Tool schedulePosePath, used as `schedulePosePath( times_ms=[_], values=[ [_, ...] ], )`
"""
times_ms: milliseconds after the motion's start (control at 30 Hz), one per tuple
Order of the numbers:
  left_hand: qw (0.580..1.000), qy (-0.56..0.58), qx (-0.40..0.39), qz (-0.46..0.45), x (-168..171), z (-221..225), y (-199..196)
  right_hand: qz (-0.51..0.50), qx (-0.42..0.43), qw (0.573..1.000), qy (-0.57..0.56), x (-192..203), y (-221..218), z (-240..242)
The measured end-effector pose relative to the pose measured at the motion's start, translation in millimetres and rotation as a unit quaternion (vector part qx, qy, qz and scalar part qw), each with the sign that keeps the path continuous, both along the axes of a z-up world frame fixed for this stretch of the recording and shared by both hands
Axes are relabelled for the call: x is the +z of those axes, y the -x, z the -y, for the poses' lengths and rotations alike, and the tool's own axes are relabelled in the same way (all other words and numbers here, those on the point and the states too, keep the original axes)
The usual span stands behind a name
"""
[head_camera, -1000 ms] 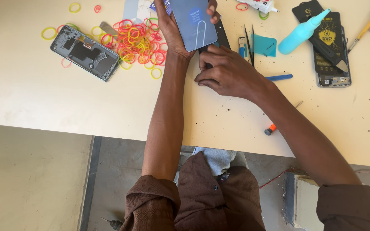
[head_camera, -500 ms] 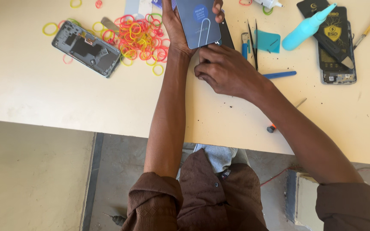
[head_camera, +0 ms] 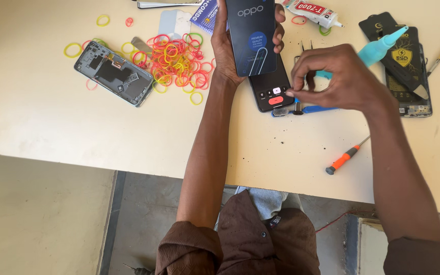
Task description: The person handles a mobile phone, removes components, and places a battery into the device frame by hand.
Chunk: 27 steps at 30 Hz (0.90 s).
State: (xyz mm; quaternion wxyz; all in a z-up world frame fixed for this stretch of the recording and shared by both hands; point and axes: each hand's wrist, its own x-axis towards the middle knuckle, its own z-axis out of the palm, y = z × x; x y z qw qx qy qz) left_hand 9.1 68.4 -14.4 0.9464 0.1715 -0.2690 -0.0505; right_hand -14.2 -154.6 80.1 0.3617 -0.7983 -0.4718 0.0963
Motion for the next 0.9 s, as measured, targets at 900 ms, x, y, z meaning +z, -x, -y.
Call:
schedulePosePath(
  times_ms=[900],
  values=[
    [0.98, -0.085, 0.01, -0.182, -31, 8, -15, 0.378, -0.231, 0.897, 0.016, -22, 0, -52]
  ],
)
